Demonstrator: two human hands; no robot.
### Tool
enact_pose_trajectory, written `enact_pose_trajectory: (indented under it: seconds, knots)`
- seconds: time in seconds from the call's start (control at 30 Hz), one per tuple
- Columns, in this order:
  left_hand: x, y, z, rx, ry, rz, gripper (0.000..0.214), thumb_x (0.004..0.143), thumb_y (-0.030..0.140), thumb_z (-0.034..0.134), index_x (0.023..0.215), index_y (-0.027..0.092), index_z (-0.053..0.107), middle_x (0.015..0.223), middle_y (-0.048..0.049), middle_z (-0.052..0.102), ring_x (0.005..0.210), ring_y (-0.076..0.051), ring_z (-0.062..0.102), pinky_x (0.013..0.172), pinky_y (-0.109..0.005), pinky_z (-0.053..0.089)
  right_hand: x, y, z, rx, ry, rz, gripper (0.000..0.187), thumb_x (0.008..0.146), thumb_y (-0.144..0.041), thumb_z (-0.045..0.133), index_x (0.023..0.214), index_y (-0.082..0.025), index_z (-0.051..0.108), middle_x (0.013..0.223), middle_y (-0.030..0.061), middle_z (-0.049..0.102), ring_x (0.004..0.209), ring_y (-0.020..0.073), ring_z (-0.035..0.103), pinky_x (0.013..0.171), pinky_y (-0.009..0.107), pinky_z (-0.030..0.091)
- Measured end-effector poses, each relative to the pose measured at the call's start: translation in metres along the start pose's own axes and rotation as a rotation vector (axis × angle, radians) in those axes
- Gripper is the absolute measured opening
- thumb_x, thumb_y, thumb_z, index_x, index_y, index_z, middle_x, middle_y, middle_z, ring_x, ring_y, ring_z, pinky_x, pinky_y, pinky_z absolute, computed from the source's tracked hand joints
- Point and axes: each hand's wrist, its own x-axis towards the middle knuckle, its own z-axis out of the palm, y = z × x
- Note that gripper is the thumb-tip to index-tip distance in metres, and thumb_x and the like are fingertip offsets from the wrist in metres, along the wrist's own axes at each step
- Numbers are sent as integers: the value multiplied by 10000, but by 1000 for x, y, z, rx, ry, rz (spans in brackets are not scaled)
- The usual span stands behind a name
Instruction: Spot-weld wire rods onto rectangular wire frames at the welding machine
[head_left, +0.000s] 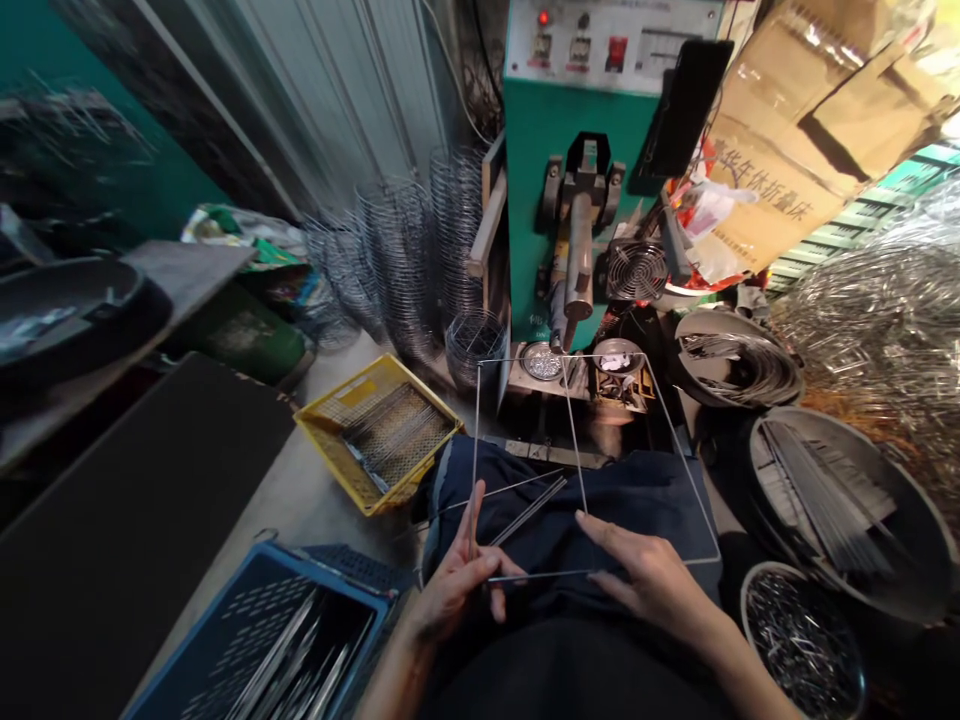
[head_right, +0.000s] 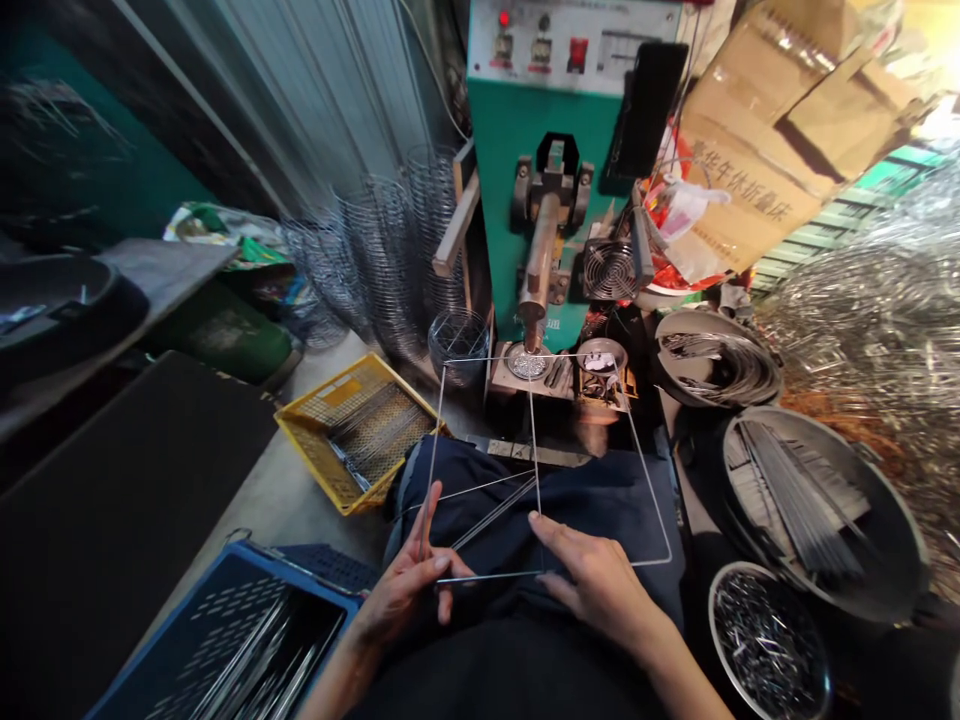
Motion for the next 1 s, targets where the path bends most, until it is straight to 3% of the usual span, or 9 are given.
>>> enact_pose_trajectory:
  seconds: [0.57,1.0]
  knots:
    - [-7,4,3,-7,-48,33,895,962,220,521,1515,348,-172,907,-95,763,499,-130,673,544,-209,482,-5,-7,-2,10,39,-61,813,812,-62,616,1533,-294,319,1433,43,520,1255,208,550,1023,305,493]
    - [-5,5,0,-76,-73,26,939,956,190,530,1486,396,-218,910,-75,759,503,-141,681,490,-189,482,-4,-7,-1,21,41,-48,795,825,-80,622,1530,-299,327,1435,43,515,1243,214,561,1029,322,489]
